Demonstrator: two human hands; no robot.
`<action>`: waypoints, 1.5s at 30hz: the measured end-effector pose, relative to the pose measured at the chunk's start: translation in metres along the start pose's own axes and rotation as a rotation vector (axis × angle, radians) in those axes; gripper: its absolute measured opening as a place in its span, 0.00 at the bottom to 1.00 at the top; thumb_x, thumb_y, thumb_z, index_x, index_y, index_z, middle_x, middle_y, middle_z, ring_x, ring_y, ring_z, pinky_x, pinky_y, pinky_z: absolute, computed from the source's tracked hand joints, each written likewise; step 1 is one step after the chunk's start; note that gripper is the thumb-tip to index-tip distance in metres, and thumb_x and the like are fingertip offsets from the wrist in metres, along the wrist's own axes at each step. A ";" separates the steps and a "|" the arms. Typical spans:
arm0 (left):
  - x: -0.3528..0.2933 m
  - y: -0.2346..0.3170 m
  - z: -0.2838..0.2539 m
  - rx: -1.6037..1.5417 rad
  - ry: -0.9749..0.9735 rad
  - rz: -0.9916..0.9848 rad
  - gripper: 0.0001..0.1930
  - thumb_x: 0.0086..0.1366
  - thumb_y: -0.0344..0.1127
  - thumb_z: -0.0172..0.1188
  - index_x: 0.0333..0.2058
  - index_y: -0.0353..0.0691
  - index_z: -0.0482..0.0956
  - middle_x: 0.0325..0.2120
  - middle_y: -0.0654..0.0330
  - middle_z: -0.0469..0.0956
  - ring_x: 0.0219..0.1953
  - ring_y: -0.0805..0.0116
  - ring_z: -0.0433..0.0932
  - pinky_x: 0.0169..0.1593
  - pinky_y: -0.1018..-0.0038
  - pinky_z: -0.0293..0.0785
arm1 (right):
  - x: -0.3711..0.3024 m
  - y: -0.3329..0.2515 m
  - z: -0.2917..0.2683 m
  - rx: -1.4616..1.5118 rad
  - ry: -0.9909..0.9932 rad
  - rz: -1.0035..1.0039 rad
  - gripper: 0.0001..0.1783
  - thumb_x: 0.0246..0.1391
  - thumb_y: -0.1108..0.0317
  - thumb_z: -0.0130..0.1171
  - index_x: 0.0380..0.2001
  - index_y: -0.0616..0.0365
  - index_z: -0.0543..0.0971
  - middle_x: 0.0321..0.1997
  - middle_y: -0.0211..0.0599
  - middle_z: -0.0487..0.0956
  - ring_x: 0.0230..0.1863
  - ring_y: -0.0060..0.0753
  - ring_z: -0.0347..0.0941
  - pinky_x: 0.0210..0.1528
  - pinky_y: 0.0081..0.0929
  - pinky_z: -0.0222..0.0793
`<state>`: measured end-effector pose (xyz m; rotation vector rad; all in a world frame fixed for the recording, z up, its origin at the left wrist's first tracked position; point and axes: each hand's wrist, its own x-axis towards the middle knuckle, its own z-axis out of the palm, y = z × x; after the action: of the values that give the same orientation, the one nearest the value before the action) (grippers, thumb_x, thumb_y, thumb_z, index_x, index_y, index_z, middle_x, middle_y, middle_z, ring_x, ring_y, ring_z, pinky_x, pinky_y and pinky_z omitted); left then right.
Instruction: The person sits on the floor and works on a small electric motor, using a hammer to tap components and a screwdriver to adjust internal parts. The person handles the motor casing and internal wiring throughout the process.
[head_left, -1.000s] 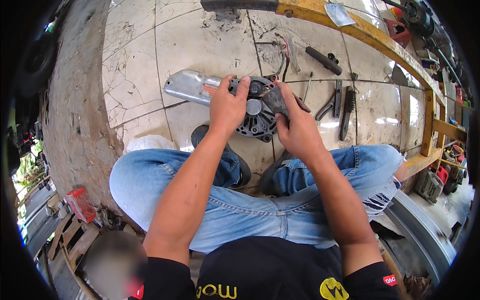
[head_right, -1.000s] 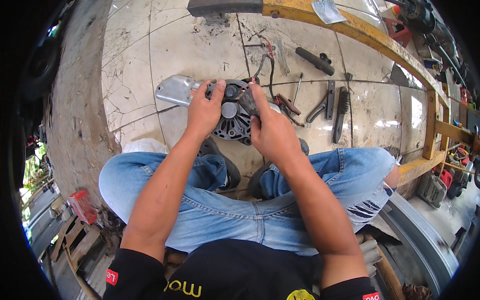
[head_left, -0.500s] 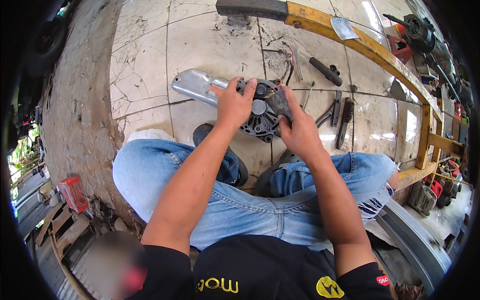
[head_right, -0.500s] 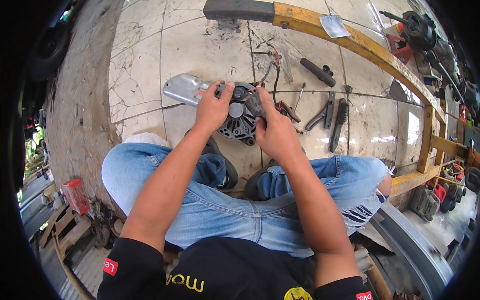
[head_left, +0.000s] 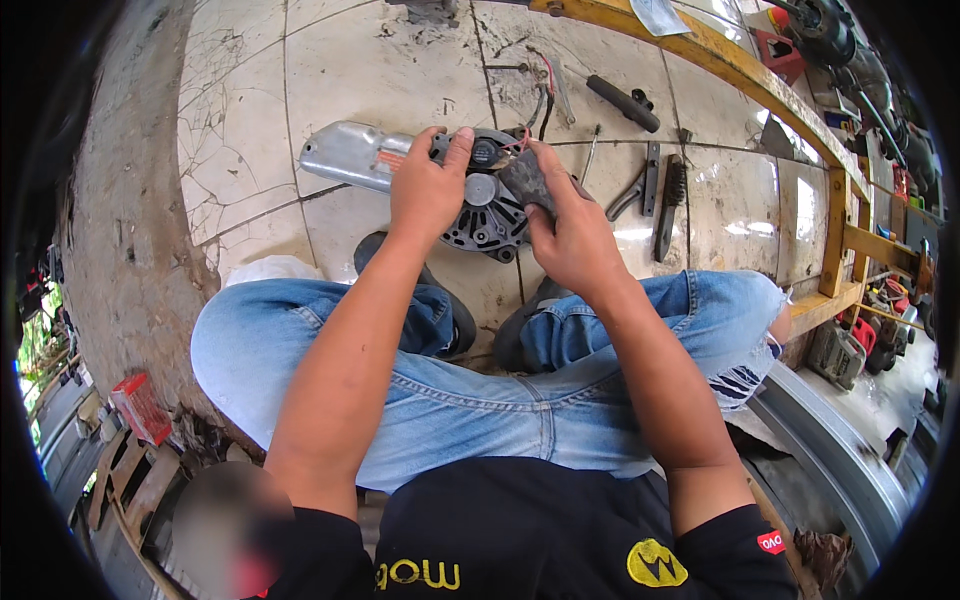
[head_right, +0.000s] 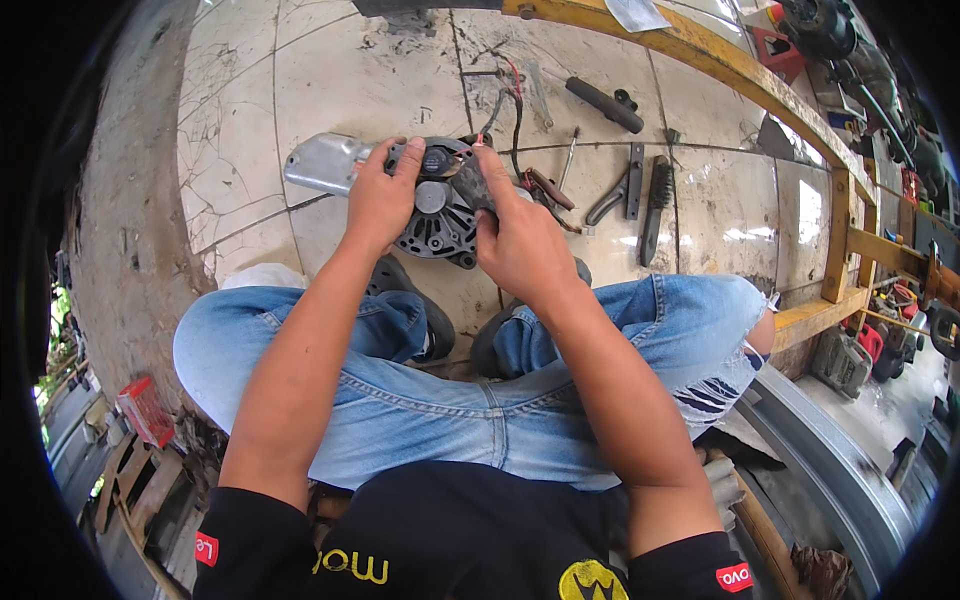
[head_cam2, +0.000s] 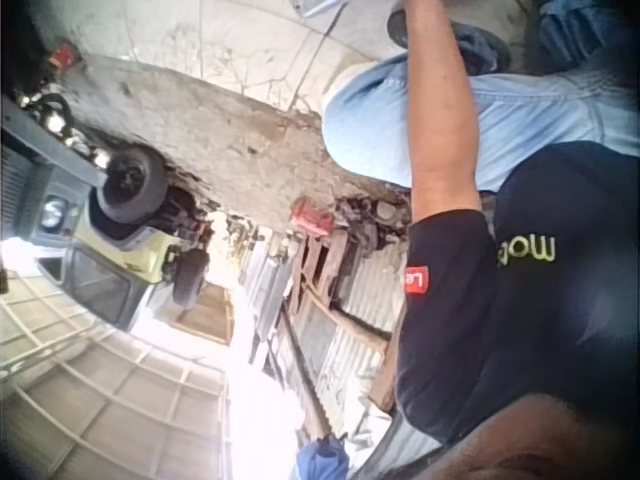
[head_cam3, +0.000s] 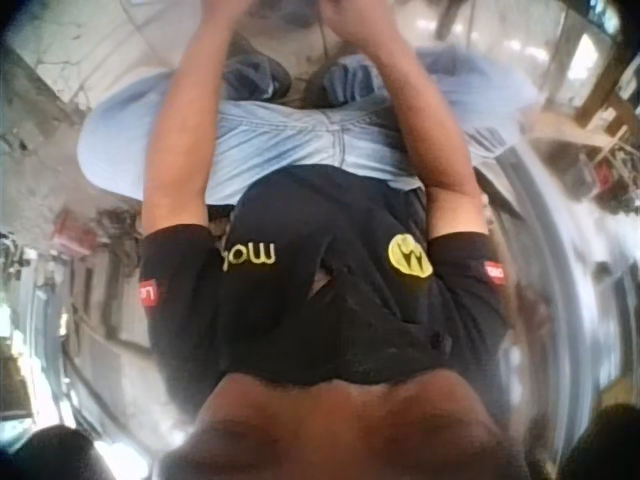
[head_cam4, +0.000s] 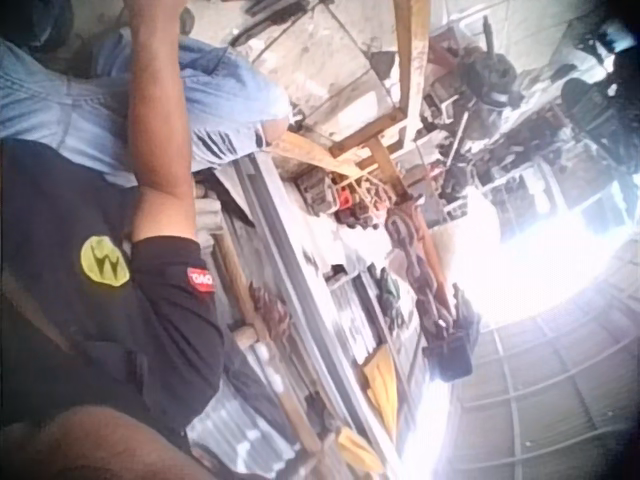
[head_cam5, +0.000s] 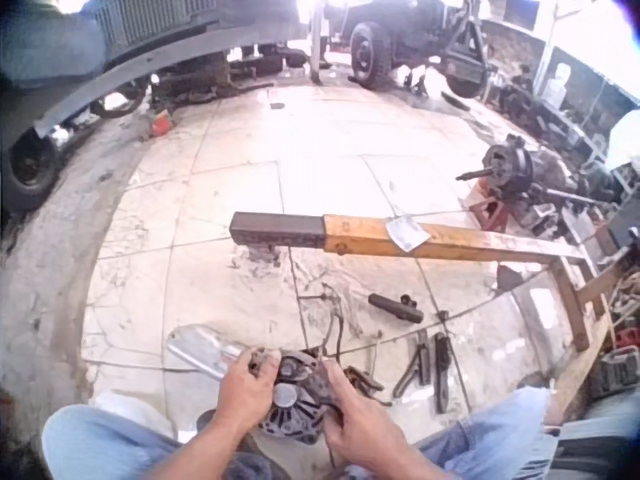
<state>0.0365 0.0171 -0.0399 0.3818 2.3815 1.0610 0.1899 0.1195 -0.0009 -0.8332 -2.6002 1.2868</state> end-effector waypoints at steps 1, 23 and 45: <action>0.000 0.001 -0.001 0.001 0.000 0.005 0.36 0.65 0.64 0.55 0.56 0.34 0.74 0.44 0.39 0.80 0.49 0.44 0.79 0.53 0.61 0.73 | 0.001 0.000 0.001 0.002 0.013 -0.011 0.42 0.52 0.75 0.54 0.70 0.46 0.55 0.26 0.62 0.78 0.31 0.66 0.75 0.37 0.57 0.67; -0.001 0.009 -0.003 -0.030 -0.045 -0.068 0.35 0.65 0.64 0.56 0.56 0.37 0.75 0.51 0.35 0.75 0.60 0.46 0.70 0.61 0.64 0.65 | -0.004 -0.002 0.002 0.079 0.012 0.057 0.40 0.53 0.76 0.53 0.69 0.51 0.54 0.30 0.65 0.78 0.34 0.70 0.75 0.39 0.57 0.68; -0.003 0.006 -0.003 0.017 -0.010 0.007 0.36 0.66 0.63 0.55 0.56 0.33 0.73 0.43 0.38 0.80 0.49 0.43 0.79 0.52 0.61 0.73 | 0.000 -0.027 0.000 0.079 -0.064 0.197 0.40 0.55 0.76 0.50 0.69 0.60 0.48 0.33 0.71 0.78 0.36 0.73 0.76 0.40 0.57 0.68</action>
<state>0.0373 0.0181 -0.0328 0.4001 2.3838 1.0400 0.1786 0.1057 0.0197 -1.0735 -2.5490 1.4787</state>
